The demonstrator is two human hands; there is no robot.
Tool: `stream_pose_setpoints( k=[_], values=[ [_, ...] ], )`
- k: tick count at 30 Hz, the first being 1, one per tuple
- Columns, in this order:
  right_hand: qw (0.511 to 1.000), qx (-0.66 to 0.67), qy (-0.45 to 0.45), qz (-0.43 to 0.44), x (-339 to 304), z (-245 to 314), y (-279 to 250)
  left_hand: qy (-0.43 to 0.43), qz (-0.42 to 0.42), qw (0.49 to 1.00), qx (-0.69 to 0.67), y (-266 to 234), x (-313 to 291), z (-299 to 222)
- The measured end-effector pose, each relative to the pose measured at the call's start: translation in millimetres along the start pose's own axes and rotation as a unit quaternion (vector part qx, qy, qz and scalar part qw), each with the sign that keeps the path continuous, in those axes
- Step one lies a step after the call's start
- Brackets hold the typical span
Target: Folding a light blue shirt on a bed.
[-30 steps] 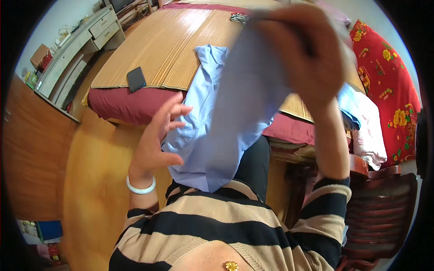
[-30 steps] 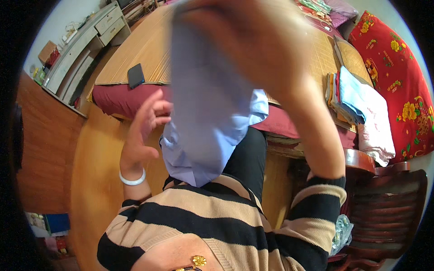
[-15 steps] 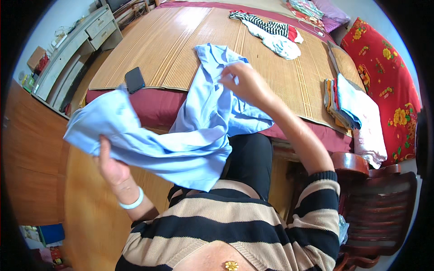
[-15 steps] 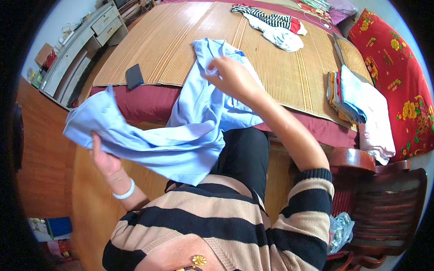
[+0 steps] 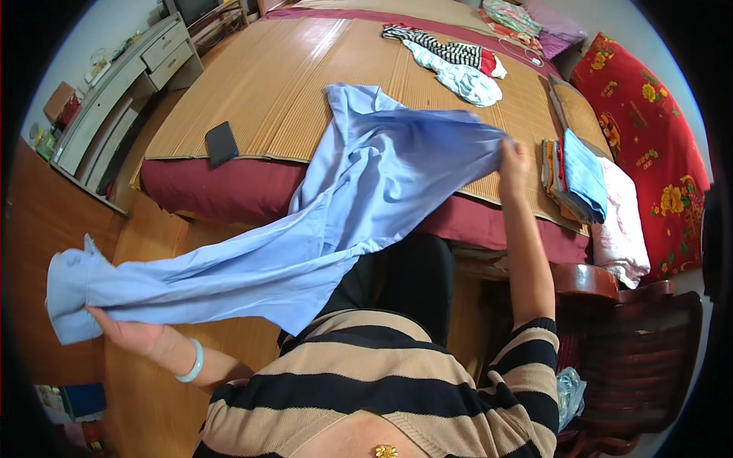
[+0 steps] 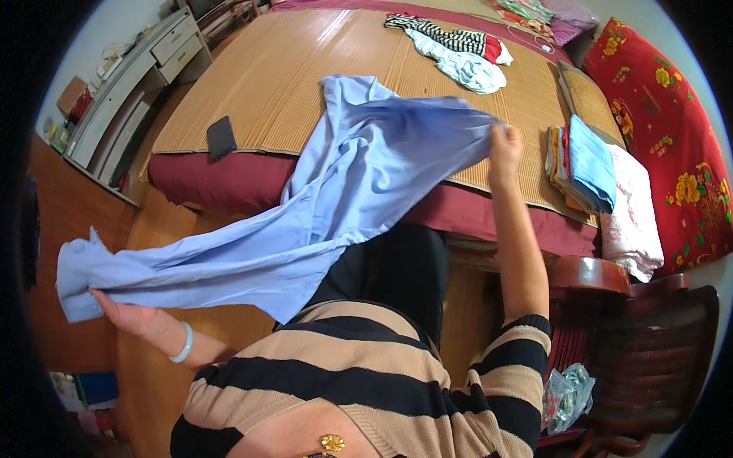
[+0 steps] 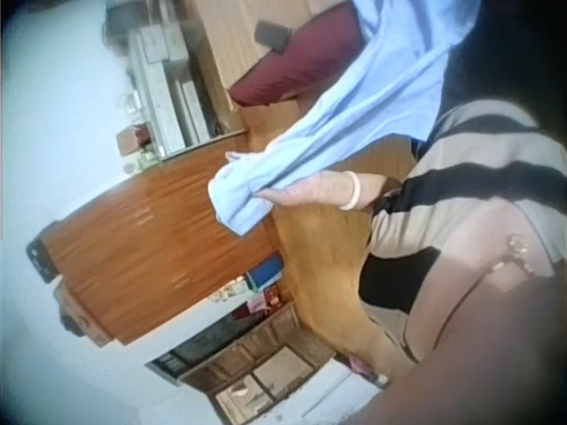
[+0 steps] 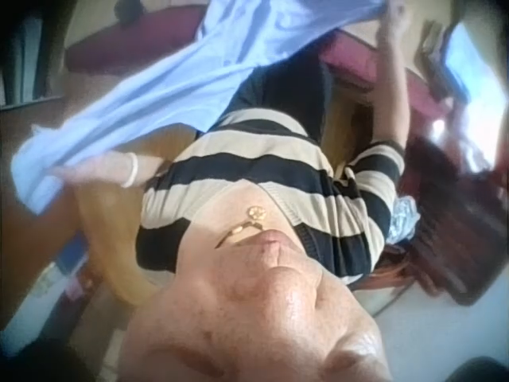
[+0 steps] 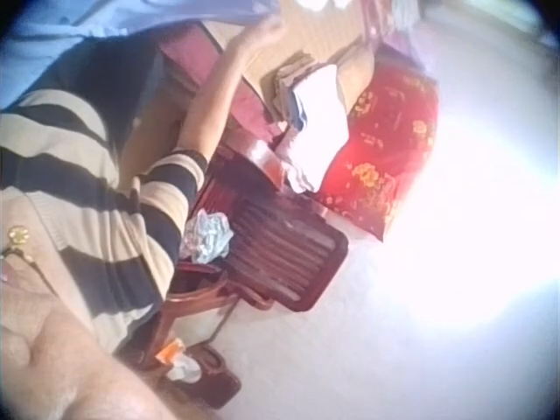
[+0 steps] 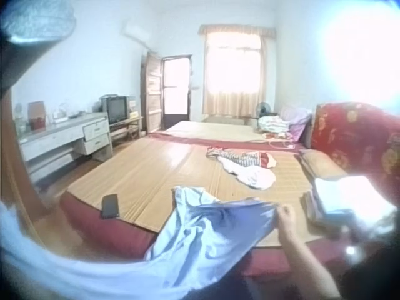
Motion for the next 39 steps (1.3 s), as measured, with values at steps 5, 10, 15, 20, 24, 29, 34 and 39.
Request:
stream_pose_setpoints(
  k=[5,10,15,20,24,29,34,39],
  values=[
    [0.968,0.204,0.014,-0.147,20.7,27.2,-157.3,0.134,-0.032,0.988,0.075,0.0,12.0,-18.4],
    [0.97,0.176,0.063,-0.152,-59.5,30.1,-191.2,0.282,0.034,0.936,0.208,24.4,-14.5,-34.6],
    [0.991,-0.003,-0.025,-0.134,-105.5,39.9,-210.8,0.321,0.051,0.92,0.219,30.6,-12.6,-39.2],
    [0.994,-0.02,-0.057,-0.087,-97.5,56.2,-178.8,0.279,0.032,0.946,0.165,52.0,-15.0,-43.8],
    [0.998,0.042,-0.032,-0.044,-62.9,61.1,-150.9,0.304,0.049,0.934,0.179,67.3,-20.1,-55.5],
    [0.994,-0.079,-0.043,-0.065,-7.1,58.5,-112.1,0.327,0.057,0.932,0.147,47.0,5.3,-64.4],
    [0.993,-0.103,0.02,-0.059,16.5,64.7,-70.5,0.32,0.03,0.937,0.14,44.2,7.7,-73.4],
    [0.998,-0.041,-0.014,-0.051,12.4,77.8,-92.5,0.299,-0.002,0.946,0.128,44.0,14.4,-72.4]
  ],
)
Point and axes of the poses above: each hand's wrist, its own x-axis towards the middle knuckle, its own y-axis out of the palm, z = x × y, the point moved 4 cm from there along x, towards the middle knuckle, and after that the axes turned 9 degrees about y, right-handed, at the moved point
